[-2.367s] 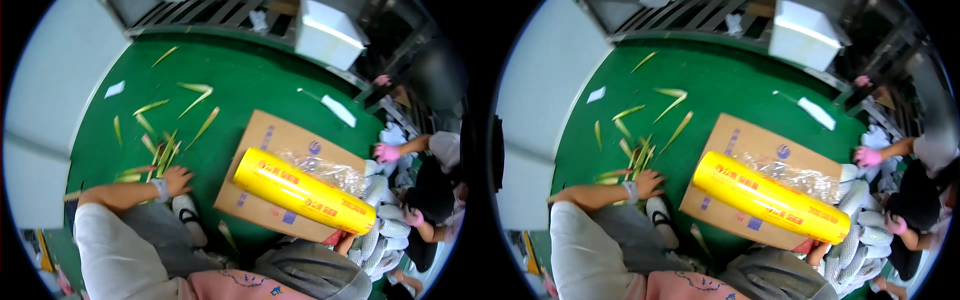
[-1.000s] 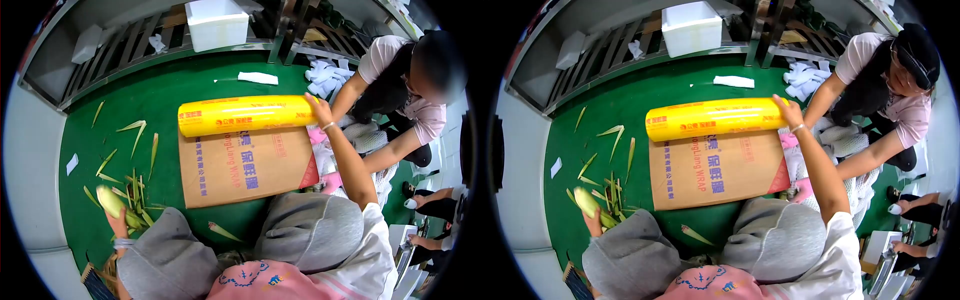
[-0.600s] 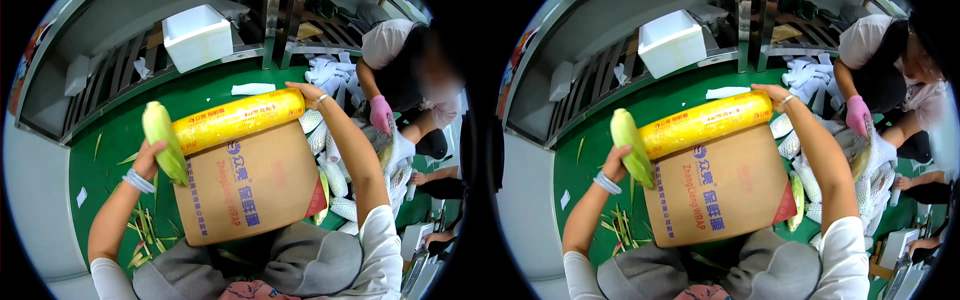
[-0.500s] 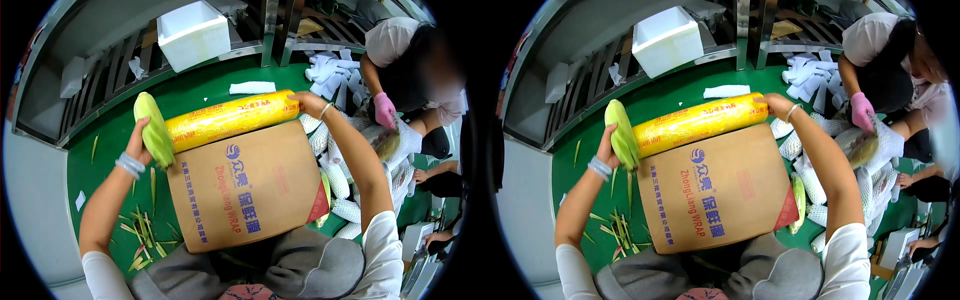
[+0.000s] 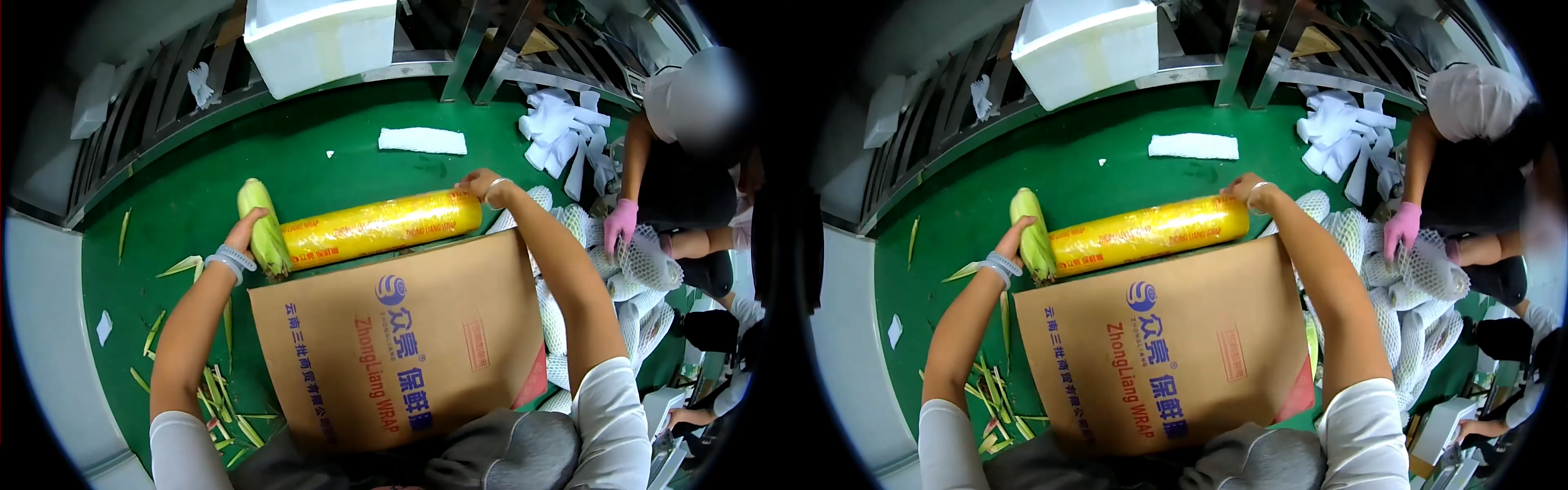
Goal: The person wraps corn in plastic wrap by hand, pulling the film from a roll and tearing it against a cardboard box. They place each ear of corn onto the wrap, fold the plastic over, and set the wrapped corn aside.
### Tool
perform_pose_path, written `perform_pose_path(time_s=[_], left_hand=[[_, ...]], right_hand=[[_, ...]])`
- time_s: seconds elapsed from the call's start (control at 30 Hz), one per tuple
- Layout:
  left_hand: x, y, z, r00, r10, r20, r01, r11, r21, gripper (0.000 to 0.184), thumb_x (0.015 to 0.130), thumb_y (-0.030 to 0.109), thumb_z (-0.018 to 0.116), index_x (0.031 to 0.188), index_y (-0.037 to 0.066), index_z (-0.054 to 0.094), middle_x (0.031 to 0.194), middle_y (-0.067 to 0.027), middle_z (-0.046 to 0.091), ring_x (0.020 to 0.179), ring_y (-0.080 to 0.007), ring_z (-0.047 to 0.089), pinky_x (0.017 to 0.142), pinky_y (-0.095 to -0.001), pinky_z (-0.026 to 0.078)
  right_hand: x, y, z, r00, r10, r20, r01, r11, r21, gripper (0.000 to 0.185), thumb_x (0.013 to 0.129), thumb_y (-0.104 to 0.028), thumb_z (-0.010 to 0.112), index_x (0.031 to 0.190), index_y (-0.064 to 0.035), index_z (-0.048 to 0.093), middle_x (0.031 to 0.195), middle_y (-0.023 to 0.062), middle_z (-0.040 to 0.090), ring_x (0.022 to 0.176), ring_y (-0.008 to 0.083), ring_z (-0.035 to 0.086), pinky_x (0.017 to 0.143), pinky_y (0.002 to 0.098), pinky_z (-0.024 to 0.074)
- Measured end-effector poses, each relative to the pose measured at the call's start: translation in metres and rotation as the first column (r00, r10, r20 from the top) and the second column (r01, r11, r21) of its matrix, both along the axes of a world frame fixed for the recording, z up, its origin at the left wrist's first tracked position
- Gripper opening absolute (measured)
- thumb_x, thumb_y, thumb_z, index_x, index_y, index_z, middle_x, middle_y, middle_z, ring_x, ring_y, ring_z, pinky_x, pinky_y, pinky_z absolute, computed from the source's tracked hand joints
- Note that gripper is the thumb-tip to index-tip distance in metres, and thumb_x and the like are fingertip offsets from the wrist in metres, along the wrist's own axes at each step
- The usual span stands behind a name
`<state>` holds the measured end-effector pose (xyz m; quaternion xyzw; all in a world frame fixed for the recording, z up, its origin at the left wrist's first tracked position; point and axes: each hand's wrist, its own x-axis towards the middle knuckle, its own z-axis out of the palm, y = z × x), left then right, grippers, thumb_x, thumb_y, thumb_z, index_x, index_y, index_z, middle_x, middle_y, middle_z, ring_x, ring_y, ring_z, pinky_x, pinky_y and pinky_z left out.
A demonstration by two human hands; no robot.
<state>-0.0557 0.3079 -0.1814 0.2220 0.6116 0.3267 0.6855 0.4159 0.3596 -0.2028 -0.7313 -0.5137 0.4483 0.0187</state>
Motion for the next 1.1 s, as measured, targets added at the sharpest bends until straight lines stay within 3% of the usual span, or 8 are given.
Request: perform_pose_path(time_s=[0.17, 0.3, 0.4, 0.47, 0.57, 0.63, 0.7, 1.1], left_hand=[[-0.032, -0.020, 0.004, 0.995, 0.009, -0.098, 0.002, 0.993, 0.118, 0.051, 0.077, 0.028, 0.066, 0.116, 0.002, 0.046, 0.102, -0.0125, 0.057, 0.092, -0.0255, 0.058, 0.079, -0.0388, 0.050], [-0.064, -0.073, -0.026, 0.882, -0.227, -0.412, 0.283, 0.956, 0.080, 0.050, 0.075, 0.027, 0.067, 0.112, 0.000, 0.049, 0.098, -0.0153, 0.058, 0.086, -0.0269, 0.061, 0.076, -0.0377, 0.049], [-0.114, -0.111, -0.099, 0.533, -0.465, -0.707, 0.475, 0.856, -0.205, 0.054, 0.073, 0.033, 0.069, 0.110, -0.002, 0.051, 0.099, -0.0191, 0.059, 0.086, -0.0307, 0.062, 0.078, -0.0405, 0.049], [-0.116, -0.116, -0.113, -0.217, -0.574, -0.789, 0.826, 0.323, -0.462, 0.060, 0.070, 0.043, 0.071, 0.104, -0.004, 0.054, 0.092, -0.0228, 0.060, 0.086, -0.0351, 0.061, 0.079, -0.0424, 0.048], [-0.070, -0.069, -0.037, -0.453, -0.613, -0.648, 0.615, 0.311, -0.725, 0.056, 0.073, 0.045, 0.069, 0.099, -0.003, 0.056, 0.088, -0.0248, 0.059, 0.085, -0.0372, 0.060, 0.076, -0.0416, 0.048], [-0.022, -0.023, 0.028, -0.039, -0.343, -0.939, 0.736, 0.625, -0.259, 0.046, 0.079, 0.040, 0.064, 0.097, -0.002, 0.055, 0.088, -0.0246, 0.057, 0.087, -0.0355, 0.059, 0.074, -0.0420, 0.048], [-0.001, 0.010, 0.027, 0.313, -0.024, -0.949, 0.858, 0.436, 0.272, 0.040, 0.084, 0.032, 0.059, 0.107, 0.000, 0.054, 0.103, -0.0205, 0.058, 0.100, -0.0353, 0.054, 0.085, -0.0403, 0.045], [0.039, 0.052, -0.003, 0.166, -0.305, -0.938, 0.965, 0.247, 0.090, 0.043, 0.076, 0.031, 0.067, 0.112, 0.008, 0.061, 0.106, -0.0147, 0.059, 0.102, -0.0313, 0.053, 0.092, -0.0379, 0.040]], right_hand=[[-0.002, -0.008, 0.031, 0.975, 0.147, -0.169, -0.143, 0.989, 0.035, 0.058, 0.076, -0.036, 0.070, 0.122, -0.0049, 0.053, 0.127, 0.0167, 0.049, 0.117, 0.0278, 0.047, 0.098, 0.0345, 0.0366], [-0.018, -0.018, 0.035, 0.747, 0.570, 0.343, -0.663, 0.679, 0.314, 0.063, 0.071, -0.040, 0.070, 0.125, -0.0150, 0.049, 0.138, 0.0178, 0.036, 0.125, 0.0353, 0.036, 0.104, 0.0387, 0.0315], [-0.037, -0.022, 0.031, 0.709, 0.565, 0.421, -0.702, 0.622, 0.347, 0.060, 0.069, -0.028, 0.075, 0.122, -0.0146, 0.050, 0.125, 0.0153, 0.049, 0.113, 0.0345, 0.048, 0.095, 0.0398, 0.0409], [-0.040, -0.015, 0.039, 0.706, 0.563, 0.429, -0.699, 0.652, 0.295, 0.057, 0.070, -0.028, 0.074, 0.120, -0.0146, 0.052, 0.117, 0.0137, 0.053, 0.106, 0.0333, 0.052, 0.091, 0.0396, 0.0433], [-0.036, -0.005, 0.040, 0.673, 0.574, 0.466, -0.728, 0.628, 0.276, 0.048, 0.070, -0.028, 0.073, 0.113, -0.0138, 0.059, 0.104, 0.0114, 0.060, 0.095, 0.0311, 0.058, 0.084, 0.0387, 0.0465], [-0.035, -0.002, 0.032, 0.649, 0.587, 0.484, -0.755, 0.577, 0.311, 0.042, 0.069, -0.029, 0.074, 0.107, -0.0129, 0.063, 0.099, 0.0105, 0.062, 0.090, 0.0301, 0.060, 0.082, 0.0380, 0.0474], [-0.034, 0.004, 0.029, 0.659, 0.599, 0.455, -0.752, 0.538, 0.381, 0.031, 0.069, -0.027, 0.074, 0.095, -0.0116, 0.069, 0.094, 0.0102, 0.063, 0.087, 0.0291, 0.060, 0.079, 0.0369, 0.0480], [-0.052, -0.020, 0.036, 0.579, 0.630, 0.518, -0.815, 0.475, 0.333, 0.012, 0.077, -0.018, 0.059, 0.084, -0.0102, 0.066, 0.085, 0.0098, 0.062, 0.080, 0.0289, 0.061, 0.074, 0.0385, 0.0495]])
